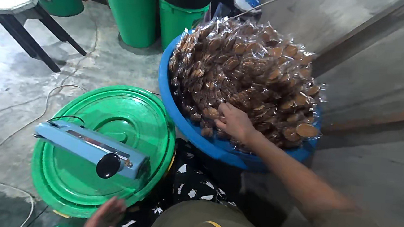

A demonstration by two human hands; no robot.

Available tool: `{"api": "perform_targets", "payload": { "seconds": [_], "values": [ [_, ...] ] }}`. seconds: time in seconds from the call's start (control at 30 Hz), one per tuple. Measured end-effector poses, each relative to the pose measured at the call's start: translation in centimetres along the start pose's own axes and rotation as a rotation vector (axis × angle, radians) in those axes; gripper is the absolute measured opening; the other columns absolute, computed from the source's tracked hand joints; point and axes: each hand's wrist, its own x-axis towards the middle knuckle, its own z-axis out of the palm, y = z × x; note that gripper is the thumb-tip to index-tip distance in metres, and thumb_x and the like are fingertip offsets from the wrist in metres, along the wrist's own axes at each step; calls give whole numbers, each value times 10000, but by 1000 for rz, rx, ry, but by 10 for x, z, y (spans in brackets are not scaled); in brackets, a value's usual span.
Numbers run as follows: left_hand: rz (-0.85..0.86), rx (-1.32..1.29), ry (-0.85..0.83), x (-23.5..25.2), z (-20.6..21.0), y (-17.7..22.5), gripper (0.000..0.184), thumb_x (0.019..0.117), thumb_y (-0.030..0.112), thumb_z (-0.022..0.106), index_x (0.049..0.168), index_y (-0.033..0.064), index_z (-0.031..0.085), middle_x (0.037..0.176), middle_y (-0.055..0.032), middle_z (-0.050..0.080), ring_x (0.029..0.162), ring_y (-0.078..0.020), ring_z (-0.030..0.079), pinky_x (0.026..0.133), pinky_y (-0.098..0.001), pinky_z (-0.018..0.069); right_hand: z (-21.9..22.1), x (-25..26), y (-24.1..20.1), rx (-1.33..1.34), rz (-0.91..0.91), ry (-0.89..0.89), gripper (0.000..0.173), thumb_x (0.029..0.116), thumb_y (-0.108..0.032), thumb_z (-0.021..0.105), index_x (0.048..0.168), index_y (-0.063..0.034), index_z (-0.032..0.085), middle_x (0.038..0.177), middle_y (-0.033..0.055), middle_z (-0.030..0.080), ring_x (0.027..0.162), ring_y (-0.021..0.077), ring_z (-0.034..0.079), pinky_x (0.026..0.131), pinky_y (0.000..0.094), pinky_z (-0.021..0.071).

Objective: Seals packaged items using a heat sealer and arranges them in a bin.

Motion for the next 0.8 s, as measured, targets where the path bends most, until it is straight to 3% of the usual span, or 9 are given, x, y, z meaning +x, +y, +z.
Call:
{"api": "perform_targets", "payload": {
  "seconds": [0.13,0.2,0.27,0.33,0.4,0.5,0.67,0.73,0.8],
  "values": [
    [79,-239,-120,58,78,-5,1037,952,584,597,1617,93,-29,1576,-68,417,1367,-190,519,1078,-418,507,30,-55,-86,531,-287,23,440,911,-199,722,1227,74,584,1055,223,688,951,305,694,852,460,577],
    [48,-272,67,74,97,-12,899,992,429,571,1610,75,24,1455,-70,480,1168,-73,609,932,-286,562,66,-65,-113,903,-367,-256,525,943,-142,682,1351,112,472,1108,234,640,962,255,655,866,407,555],
    [-25,-302,234,77,97,-18,709,1013,298,512,1582,54,166,1281,-69,582,987,-53,663,812,-254,587,91,-69,-127,1288,-128,-513,456,1045,-125,521,1438,71,400,1156,174,626,965,166,641,888,342,544],
    [-104,-359,305,70,87,-25,588,1025,237,484,1549,71,275,1172,-53,638,899,-87,691,752,-279,606,107,-68,-134,1500,185,-617,253,1089,-146,454,1293,-3,502,948,35,619,777,100,638,745,287,568],
    [-162,-408,274,61,77,-29,582,1004,232,532,1521,73,318,1160,-66,646,873,-128,696,722,-323,616,114,-62,-140,1435,231,-610,116,1070,-91,473,1136,-23,539,821,-11,578,654,66,575,630,240,529],
    [-204,-410,346,58,67,-28,553,951,99,593,1449,50,357,1126,-100,623,796,-149,683,632,-322,603,119,-39,-162,1094,10,-436,114,1049,-88,524,1057,22,555,770,-4,522,581,34,469,546,196,422],
    [-51,-121,710,88,31,-54,559,950,90,635,1449,-26,410,1341,-240,540,1164,-267,599,960,-411,531,132,22,-213,608,-418,-230,290,1003,-18,526,1260,101,588,1135,235,683,1055,273,674,970,415,528],
    [-80,-128,791,101,17,-58,581,964,97,616,1482,-14,379,1400,-269,498,1243,-321,556,1013,-450,498,125,45,-229,498,-425,-286,350,1036,-55,516,1351,95,544,1207,281,662,1118,350,661,1017,464,504],
    [-88,-183,833,110,0,-53,607,996,125,599,1523,0,326,1431,-283,466,1237,-344,563,985,-466,518,101,56,-246,534,-411,-316,386,1083,-169,492,1388,64,533,1224,263,659,1099,323,663,986,444,513]
  ]
}}
